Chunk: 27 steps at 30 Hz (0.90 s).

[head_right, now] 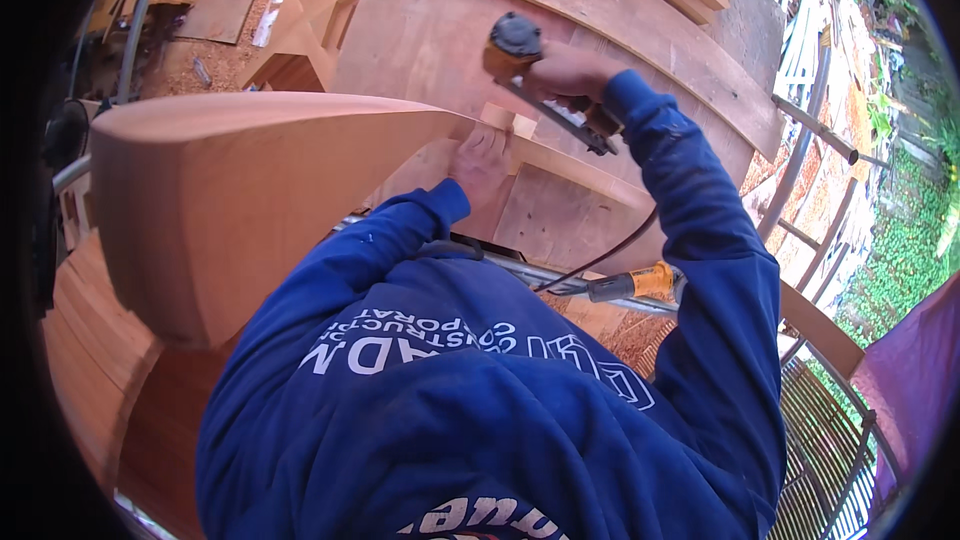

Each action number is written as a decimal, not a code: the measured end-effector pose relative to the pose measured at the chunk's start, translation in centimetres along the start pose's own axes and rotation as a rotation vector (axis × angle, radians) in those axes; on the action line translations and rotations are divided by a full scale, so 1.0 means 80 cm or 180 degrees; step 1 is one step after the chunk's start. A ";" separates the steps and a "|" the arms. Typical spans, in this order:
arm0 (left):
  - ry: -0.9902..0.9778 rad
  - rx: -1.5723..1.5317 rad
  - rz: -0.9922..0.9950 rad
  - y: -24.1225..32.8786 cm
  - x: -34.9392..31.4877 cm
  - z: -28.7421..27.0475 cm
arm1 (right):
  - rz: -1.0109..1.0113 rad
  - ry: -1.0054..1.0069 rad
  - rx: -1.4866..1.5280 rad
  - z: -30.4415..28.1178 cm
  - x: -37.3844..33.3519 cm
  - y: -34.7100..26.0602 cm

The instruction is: The person uses an angle grinder with a sanding disc to smooth the edges of a curved wooden structure. They hold the tool with both hands and move it along the wood's surface, generating sawdust. The person occasionally repositions the wood piece to access different sections.

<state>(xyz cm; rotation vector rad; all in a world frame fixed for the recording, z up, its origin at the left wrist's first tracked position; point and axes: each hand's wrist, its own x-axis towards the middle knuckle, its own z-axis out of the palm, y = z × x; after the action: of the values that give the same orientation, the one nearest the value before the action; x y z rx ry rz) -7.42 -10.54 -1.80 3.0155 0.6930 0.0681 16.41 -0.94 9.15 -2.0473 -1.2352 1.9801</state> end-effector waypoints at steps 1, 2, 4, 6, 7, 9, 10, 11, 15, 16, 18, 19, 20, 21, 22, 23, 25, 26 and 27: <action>-0.0232 -0.0006 -0.0013 0.005 0.001 0.006 | 0.0124 0.0062 -0.0148 0.013 -0.009 -0.024; -0.0466 -0.0010 -0.0029 0.013 0.004 0.014 | 0.0248 0.0121 -0.0296 0.021 -0.015 -0.041; -0.0773 0.0019 -0.0124 0.019 0.007 0.010 | 0.0270 -0.0029 -0.0403 0.032 -0.006 -0.049; -0.0848 0.0044 -0.0193 0.021 0.009 0.003 | 0.0332 -0.0160 -0.0487 0.041 0.002 -0.045; -0.1028 -0.0253 -0.0176 0.022 0.011 -0.003 | 0.0415 -0.0243 -0.0618 0.040 0.012 -0.040; -0.1225 -0.0578 -0.0179 0.020 0.015 -0.011 | 0.0449 -0.0257 -0.0624 0.041 0.018 -0.038; -0.1242 -0.0607 -0.0209 0.019 0.017 -0.013 | 0.0456 -0.0249 -0.0622 0.043 0.016 -0.040; -0.1110 -0.0391 -0.0254 0.020 0.017 -0.014 | 0.0470 -0.0236 -0.0616 0.044 0.014 -0.041; -0.0834 -0.0228 -0.0264 0.021 0.015 -0.003 | 0.0511 -0.0154 -0.0520 0.051 0.000 -0.045; -0.0943 -0.0394 -0.0303 0.021 0.016 -0.004 | 0.0515 -0.0123 -0.0496 0.052 -0.004 -0.045; -0.1159 -0.0720 -0.0391 0.020 0.020 -0.007 | 0.0554 -0.0069 -0.0449 0.054 -0.011 -0.044; -0.1066 -0.0688 -0.0406 0.019 0.020 -0.008 | 0.0570 -0.0044 -0.0434 0.054 -0.014 -0.043; -0.0972 -0.0657 -0.0425 0.019 0.020 -0.009 | 0.0587 -0.0019 -0.0406 0.055 -0.019 -0.042; -0.0889 -0.0628 -0.0450 0.020 0.016 -0.005 | 0.0612 0.0008 -0.0376 0.058 -0.022 -0.041; -0.0881 -0.0457 -0.0387 0.022 0.015 -0.002 | 0.0624 0.0030 -0.0362 0.058 -0.024 -0.042; -0.0872 -0.0287 -0.0324 0.025 0.015 0.001 | 0.0631 0.0047 -0.0346 0.060 -0.027 -0.042; -0.0819 -0.0186 -0.0297 0.028 0.018 0.011 | 0.0671 0.0099 -0.0312 0.062 -0.033 -0.041; -0.0778 -0.0252 -0.0332 0.029 0.020 0.016 | 0.0687 0.0131 -0.0300 0.061 -0.035 -0.041; -0.0763 -0.0299 -0.0385 0.028 0.018 0.015 | 0.0677 0.0135 -0.0288 0.060 -0.033 -0.042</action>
<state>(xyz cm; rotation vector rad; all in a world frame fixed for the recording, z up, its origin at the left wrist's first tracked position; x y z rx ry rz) -5.11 -11.97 -2.82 2.8202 0.8187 -0.2533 10.95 -2.42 12.26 -2.3410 -1.1636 1.9858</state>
